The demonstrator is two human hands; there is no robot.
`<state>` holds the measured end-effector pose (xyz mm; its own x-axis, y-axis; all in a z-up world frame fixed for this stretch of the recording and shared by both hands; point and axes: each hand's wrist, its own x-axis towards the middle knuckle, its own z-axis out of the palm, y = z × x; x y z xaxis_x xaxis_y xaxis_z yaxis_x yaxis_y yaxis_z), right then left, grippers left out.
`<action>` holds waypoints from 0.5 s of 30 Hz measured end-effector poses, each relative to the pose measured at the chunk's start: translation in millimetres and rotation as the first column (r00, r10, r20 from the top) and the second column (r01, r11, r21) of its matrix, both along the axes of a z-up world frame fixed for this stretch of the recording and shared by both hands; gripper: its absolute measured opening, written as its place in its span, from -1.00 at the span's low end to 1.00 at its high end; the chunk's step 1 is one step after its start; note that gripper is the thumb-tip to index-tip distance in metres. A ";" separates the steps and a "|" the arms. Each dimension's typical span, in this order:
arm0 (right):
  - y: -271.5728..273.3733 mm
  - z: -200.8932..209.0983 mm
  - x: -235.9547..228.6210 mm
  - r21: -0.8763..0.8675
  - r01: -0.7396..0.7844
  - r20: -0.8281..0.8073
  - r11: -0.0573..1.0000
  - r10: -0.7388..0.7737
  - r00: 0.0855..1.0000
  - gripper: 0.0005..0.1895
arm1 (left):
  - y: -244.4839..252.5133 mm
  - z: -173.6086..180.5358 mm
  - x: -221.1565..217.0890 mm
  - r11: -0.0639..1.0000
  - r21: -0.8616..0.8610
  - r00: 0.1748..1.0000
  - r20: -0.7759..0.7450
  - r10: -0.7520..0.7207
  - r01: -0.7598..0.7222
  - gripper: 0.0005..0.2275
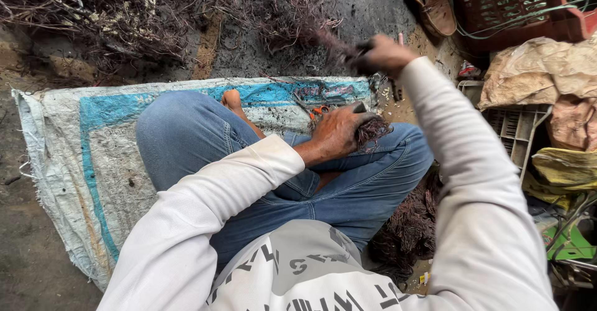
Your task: The person sits cross-legged on a mat and manually untangles a large pile of dark, thin wires. They pull apart strands with both hands, separating them into smaller bundles and placing them aside. Scissors and pliers are visible nearby but not used.
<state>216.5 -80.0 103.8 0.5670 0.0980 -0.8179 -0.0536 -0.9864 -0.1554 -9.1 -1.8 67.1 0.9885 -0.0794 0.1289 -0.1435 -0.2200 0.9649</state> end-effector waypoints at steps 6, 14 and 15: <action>15.6 146.5 9.2 0.693 -0.063 0.217 0.718 -0.125 0.968 -0.77 | 27.4 34.5 18.8 0.952 -0.212 0.956 0.144 0.255 -0.222 -0.59; 67.3 134.6 33.2 0.865 0.040 0.138 0.500 -0.312 0.940 -0.86 | 64.9 42.0 61.8 0.824 -0.288 0.816 0.184 0.547 -0.488 -0.66; 72.2 135.9 36.9 0.859 0.027 0.150 0.512 -0.301 0.942 -0.85 | 68.4 39.0 66.1 0.793 -0.299 0.777 0.201 0.597 -0.531 -0.61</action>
<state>253.3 -7.7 239.7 0.8110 0.5374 -0.2313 -0.0246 -0.3636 -0.9312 57.0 66.6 106.1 0.7665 0.5431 0.3428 -0.3204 -0.1392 0.9370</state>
